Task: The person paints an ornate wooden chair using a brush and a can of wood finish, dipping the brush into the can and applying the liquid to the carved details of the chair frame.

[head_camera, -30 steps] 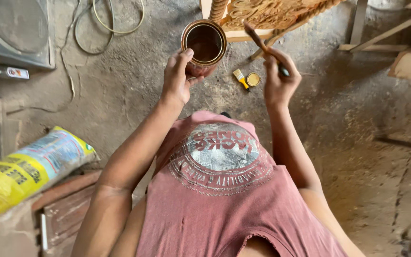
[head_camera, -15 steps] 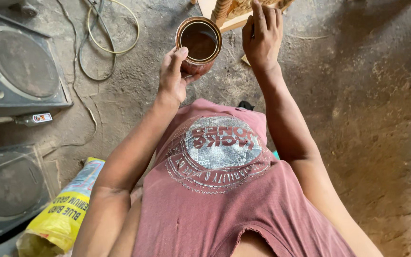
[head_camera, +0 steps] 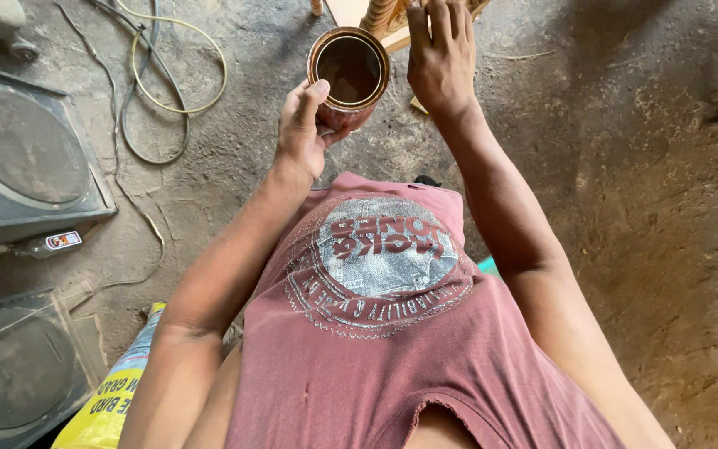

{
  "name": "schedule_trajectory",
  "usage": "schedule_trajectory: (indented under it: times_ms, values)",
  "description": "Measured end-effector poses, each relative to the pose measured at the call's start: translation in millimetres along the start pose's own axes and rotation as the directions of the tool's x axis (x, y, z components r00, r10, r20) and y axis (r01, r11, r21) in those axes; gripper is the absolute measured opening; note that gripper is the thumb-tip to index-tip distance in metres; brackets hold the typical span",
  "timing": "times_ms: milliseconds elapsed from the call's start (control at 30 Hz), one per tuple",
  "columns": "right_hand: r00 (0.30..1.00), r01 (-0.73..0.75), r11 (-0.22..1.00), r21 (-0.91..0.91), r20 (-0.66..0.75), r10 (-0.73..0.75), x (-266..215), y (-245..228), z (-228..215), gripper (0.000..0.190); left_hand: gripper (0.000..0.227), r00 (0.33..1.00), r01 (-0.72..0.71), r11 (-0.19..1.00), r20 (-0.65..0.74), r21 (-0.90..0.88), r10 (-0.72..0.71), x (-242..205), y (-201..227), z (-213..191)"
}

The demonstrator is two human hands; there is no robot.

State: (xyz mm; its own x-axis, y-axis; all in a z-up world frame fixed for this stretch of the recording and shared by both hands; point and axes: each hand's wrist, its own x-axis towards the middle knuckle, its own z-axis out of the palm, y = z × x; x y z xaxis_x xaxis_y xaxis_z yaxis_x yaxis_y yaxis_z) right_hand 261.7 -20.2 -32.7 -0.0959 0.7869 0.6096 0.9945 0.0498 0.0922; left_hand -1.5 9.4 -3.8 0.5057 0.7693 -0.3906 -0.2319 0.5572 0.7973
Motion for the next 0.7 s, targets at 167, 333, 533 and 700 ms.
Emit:
schedule_trajectory:
  times_ms: [167, 333, 533, 700]
  values:
    - [0.970, 0.096, 0.995, -0.041, 0.229, -0.084, -12.0, -6.8, 16.4, 0.030, 0.093, 1.000, 0.001, 1.000, -0.019, 0.027, 0.000, -0.6, 5.5, -1.6]
    - [0.983, 0.137, 0.989, -0.055, 0.133, -0.128, -12.2, -8.8, 7.7, 0.036, 0.101, 1.000, 0.016, 0.999, -0.009, 0.048, -0.016, 0.4, 8.0, -3.5]
    - [0.999, 0.048, 0.997, -0.060, 0.008, -0.048, 4.1, 3.2, -11.5, 0.034, 0.095, 1.000, -0.001, 0.998, -0.001, 0.058, 0.001, 3.0, 7.9, -4.0]
    - [0.995, 0.061, 0.983, -0.176, -0.064, -0.073, 10.6, -1.6, -14.7, 0.028, 0.088, 1.000, 0.019, 1.000, 0.024, 0.018, -0.019, 3.7, 5.8, -0.4]
